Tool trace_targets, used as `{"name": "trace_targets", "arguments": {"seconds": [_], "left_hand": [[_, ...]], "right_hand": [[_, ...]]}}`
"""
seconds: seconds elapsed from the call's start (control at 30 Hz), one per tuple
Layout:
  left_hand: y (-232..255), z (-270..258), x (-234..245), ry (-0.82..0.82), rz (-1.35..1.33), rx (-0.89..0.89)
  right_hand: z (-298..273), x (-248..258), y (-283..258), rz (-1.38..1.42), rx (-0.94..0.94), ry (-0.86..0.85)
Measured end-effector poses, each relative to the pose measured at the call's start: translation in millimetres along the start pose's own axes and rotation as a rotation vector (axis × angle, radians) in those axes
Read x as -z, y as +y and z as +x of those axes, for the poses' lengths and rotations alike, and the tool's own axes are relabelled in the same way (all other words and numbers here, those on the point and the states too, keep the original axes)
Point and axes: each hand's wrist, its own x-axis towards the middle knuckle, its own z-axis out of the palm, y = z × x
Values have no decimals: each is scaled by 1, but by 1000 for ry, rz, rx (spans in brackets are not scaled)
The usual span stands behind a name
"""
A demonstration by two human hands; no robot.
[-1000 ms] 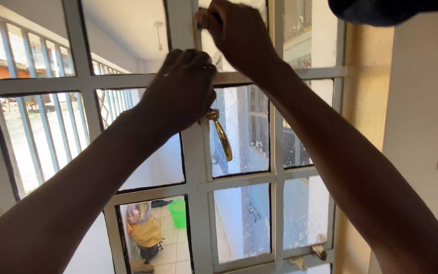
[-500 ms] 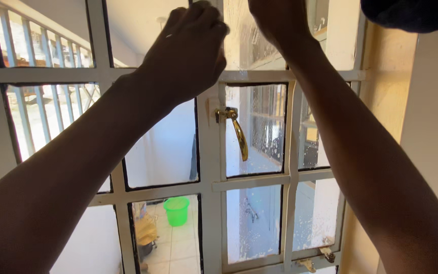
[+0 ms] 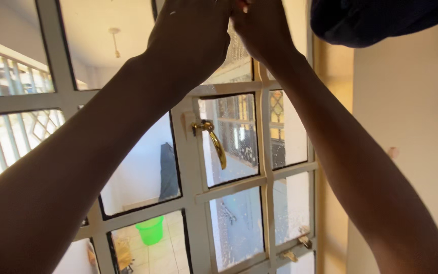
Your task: The person scrubs a multi-pane glass door with a brush and soapy water, then wipes the panes and frame with a cloth. They repeatedly dip the brush and cloth into buckets on the floor and continue cleaning different sections of the door.
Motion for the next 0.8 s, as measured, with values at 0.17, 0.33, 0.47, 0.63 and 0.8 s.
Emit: {"name": "trace_targets", "arguments": {"seconds": [0.17,0.33,0.47,0.63,0.8], "left_hand": [[38,-1,-7,27,-77,-81],[49,6,-46,-53,-17,-118],[46,21,-72,-123,13,-114],[51,29,-81,-143,-21,-95],[54,28,-76,-174,-42,-91]], "right_hand": [[-68,60,-45,-356,-319,9],[-96,59,-8,-277,-467,-34],[-75,58,39,-318,-367,20],[-93,43,27,-466,-262,74],[-106,47,6,-360,-345,130]]}}
